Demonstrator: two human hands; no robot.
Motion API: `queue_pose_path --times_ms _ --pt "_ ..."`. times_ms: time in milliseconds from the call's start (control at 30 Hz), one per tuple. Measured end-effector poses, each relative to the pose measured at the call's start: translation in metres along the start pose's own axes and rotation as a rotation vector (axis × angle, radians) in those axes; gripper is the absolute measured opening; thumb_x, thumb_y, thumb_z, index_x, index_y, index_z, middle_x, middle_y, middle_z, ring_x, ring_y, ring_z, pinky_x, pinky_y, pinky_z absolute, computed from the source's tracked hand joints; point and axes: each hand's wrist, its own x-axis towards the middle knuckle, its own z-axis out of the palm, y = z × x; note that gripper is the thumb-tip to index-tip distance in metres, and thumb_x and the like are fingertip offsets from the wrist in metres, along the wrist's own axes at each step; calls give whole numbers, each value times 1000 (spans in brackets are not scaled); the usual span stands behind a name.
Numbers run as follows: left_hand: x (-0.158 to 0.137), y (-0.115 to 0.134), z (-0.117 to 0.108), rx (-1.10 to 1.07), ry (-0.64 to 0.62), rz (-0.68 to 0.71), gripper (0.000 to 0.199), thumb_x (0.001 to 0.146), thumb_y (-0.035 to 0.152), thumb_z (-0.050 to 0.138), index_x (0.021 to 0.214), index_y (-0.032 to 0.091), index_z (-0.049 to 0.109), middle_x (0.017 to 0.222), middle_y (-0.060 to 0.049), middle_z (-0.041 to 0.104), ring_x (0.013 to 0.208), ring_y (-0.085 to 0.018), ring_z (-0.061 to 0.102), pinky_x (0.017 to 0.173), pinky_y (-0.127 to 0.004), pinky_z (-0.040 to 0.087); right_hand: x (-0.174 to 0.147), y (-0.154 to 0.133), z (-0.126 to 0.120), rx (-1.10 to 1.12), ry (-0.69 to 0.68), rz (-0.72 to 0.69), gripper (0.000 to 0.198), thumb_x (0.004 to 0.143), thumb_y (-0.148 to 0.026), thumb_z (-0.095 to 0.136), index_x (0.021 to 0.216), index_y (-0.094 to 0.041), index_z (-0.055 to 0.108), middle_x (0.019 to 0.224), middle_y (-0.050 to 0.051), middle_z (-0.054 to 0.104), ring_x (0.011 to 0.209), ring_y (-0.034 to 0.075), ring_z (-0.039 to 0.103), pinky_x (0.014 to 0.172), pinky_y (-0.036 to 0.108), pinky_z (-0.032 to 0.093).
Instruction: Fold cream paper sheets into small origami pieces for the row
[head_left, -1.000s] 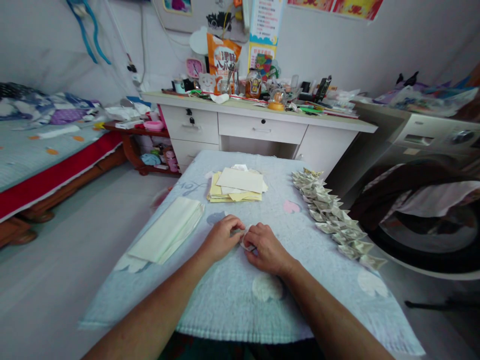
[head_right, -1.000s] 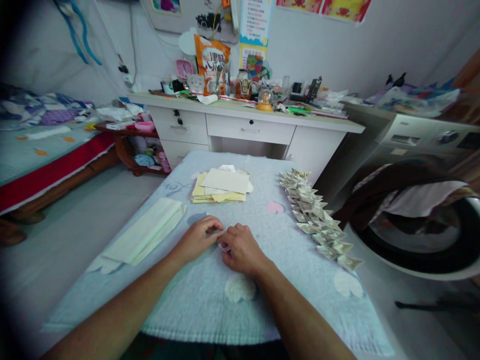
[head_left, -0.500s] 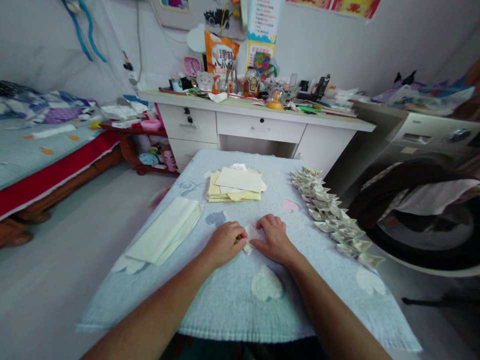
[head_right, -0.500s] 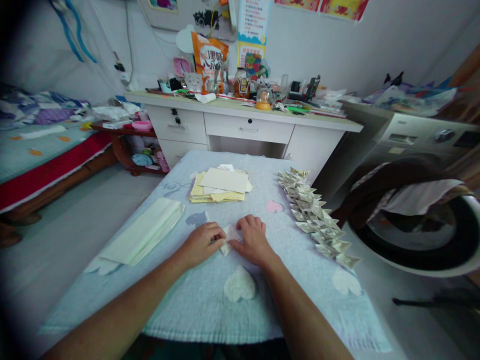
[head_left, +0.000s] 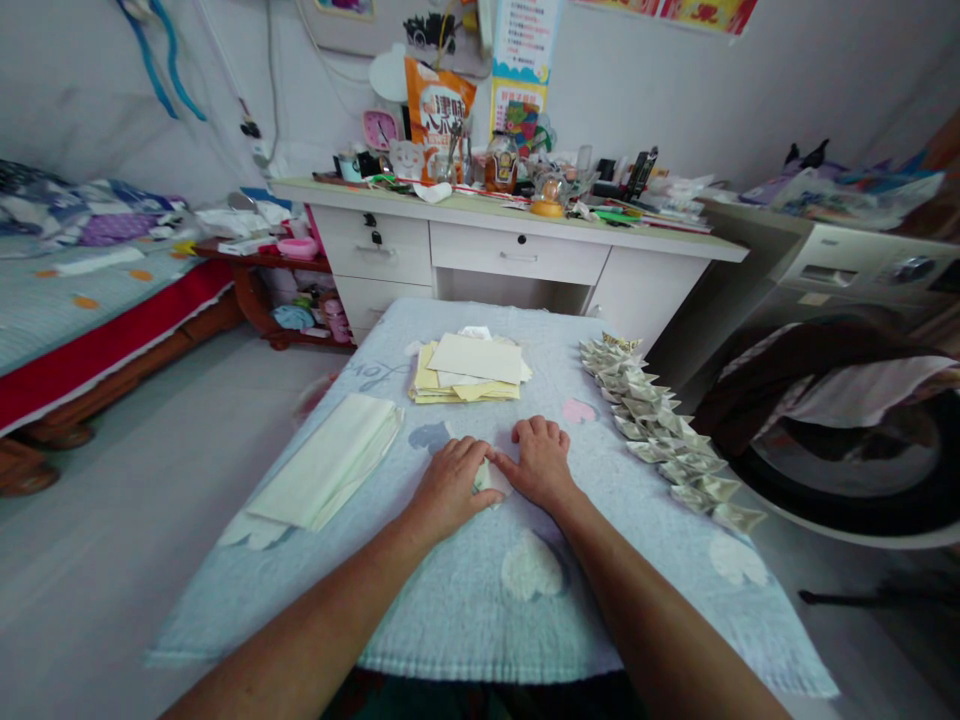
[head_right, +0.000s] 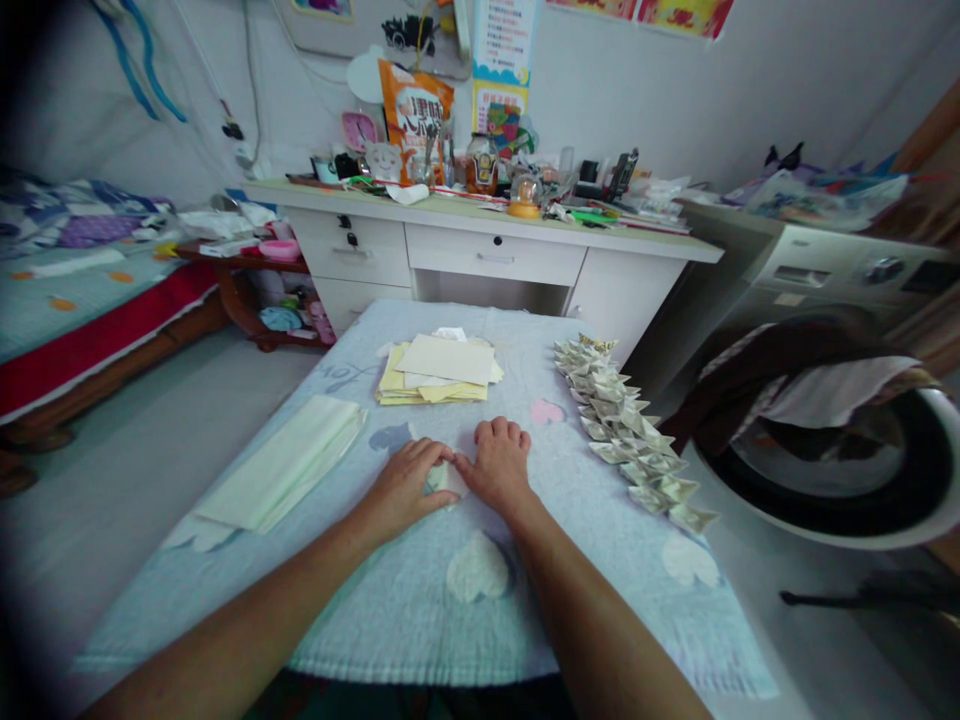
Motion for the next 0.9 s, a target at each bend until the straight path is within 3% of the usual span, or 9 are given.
queue_pose_path --times_ms 267,433,800,900 --pt "-4 -1 0 84 -34 41 53 74 33 73 123 26 54 123 -5 58 110 -26 47 94 -40 37 5 -1 1 -43 -8 68 30 85 -50 57 92 -21 57 100 10 55 97 28 45 80 39 31" --pt "-5 -1 1 134 -62 20 53 76 35 71 126 30 54 131 -4 54 114 -27 45 95 -42 36 4 12 -5 65 -109 0 22 90 -42 50 97 -23 58 103 8 55 98 25 46 81 38 33" --pt "-6 -5 1 156 -61 15 52 77 40 69 127 32 55 136 -4 51 117 -29 43 96 -44 34 -7 29 -29 237 -299 -140 49 77 -31 66 121 -25 46 123 6 49 114 25 42 95 39 30" --pt "-6 -4 0 159 -56 7 52 77 41 69 126 33 55 135 -4 51 117 -30 43 95 -45 33 -7 28 -27 254 -284 -116 45 79 -36 63 118 -22 47 120 8 51 112 24 43 95 39 31"
